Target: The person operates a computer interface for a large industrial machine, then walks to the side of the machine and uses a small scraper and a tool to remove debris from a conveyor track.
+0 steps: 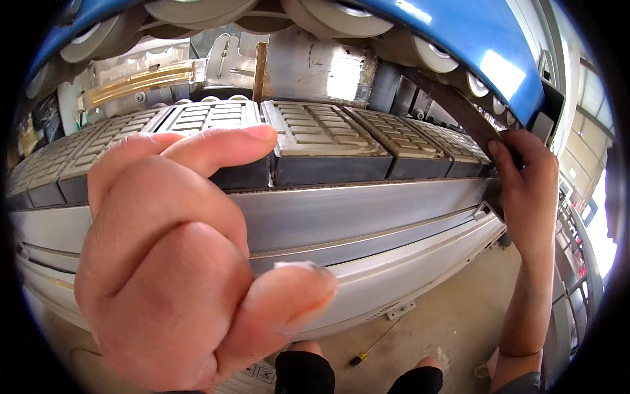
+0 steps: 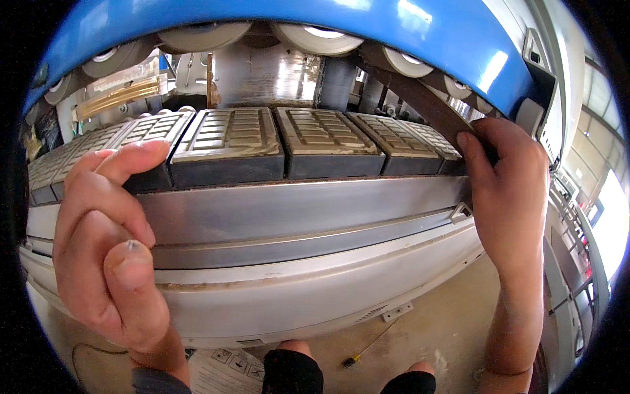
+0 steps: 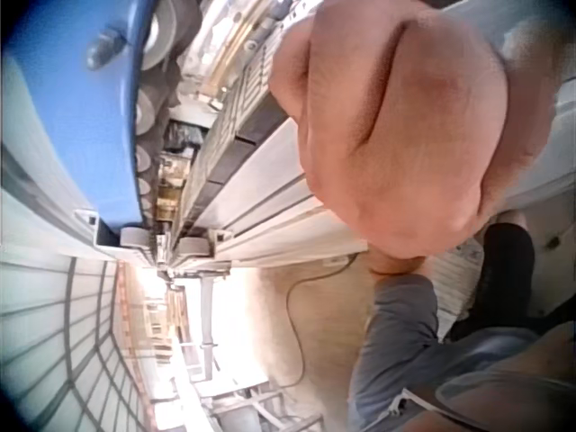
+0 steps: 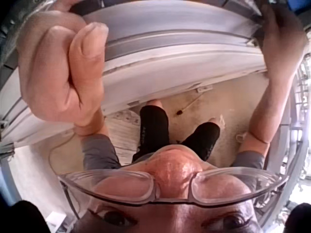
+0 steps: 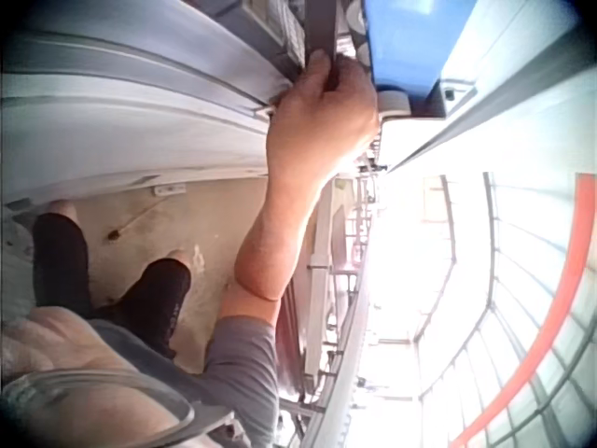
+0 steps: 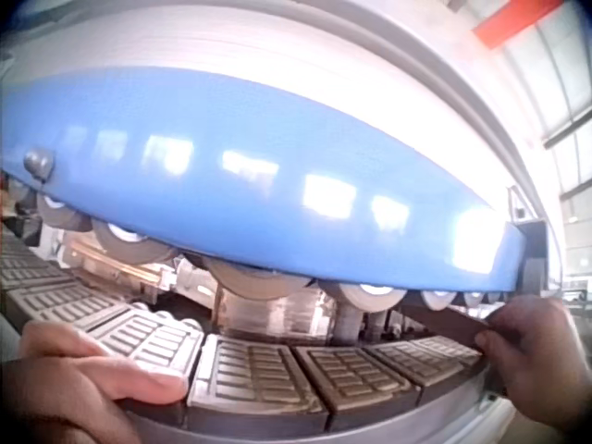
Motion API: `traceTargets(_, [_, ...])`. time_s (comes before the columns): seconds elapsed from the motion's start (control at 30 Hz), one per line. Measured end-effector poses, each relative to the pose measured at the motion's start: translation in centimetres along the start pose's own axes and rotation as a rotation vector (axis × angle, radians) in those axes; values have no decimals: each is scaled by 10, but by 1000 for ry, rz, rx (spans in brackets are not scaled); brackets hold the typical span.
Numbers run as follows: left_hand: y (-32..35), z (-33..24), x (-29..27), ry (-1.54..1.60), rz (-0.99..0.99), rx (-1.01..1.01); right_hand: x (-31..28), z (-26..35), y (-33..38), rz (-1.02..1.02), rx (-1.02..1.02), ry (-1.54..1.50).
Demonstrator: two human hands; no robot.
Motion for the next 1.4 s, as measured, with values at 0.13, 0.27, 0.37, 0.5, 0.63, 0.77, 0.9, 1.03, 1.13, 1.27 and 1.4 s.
traceTargets(0.13, [2,-1,3,113,-150,-90,2,-2,0,3,2,-115])
traceTargets(0.27, [0,-10,27,134,58,93,3,-4,1,13,-104,-58])
traceTargets(0.37, [-1,-17,32,110,208,178,1,-6,4,27,-141,-35])
traceTargets(0.5, [-7,-17,3,-12,-3,130,-10,15,-2,-21,-206,-102])
traceTargets(0.63, [1,-18,29,-135,171,185,-4,8,3,15,-244,-29])
traceTargets(0.77, [2,-21,29,-154,143,206,-6,3,3,1,-209,2])
traceTargets(0.9, [0,-22,25,-142,143,189,-5,10,2,-36,-199,14])
traceTargets(1.03, [0,-23,26,-140,145,187,-5,10,1,-22,-215,36])
traceTargets(1.13, [-1,-24,23,-162,166,190,-4,10,2,-20,-219,24])
traceTargets(1.27, [5,-16,26,-107,149,180,-2,6,3,-8,-177,9])
traceTargets(1.4, [6,-9,20,-130,139,176,0,13,1,-7,-201,36])
Point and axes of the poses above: each hand's wrist, its own y-axis away from the middle knuckle, its own x-axis out of the palm, z = x × y, the point moved 9 cm from there along -y, towards the middle knuckle, and after that the axes turned 15 degrees about -z, right-handed, at the moved point
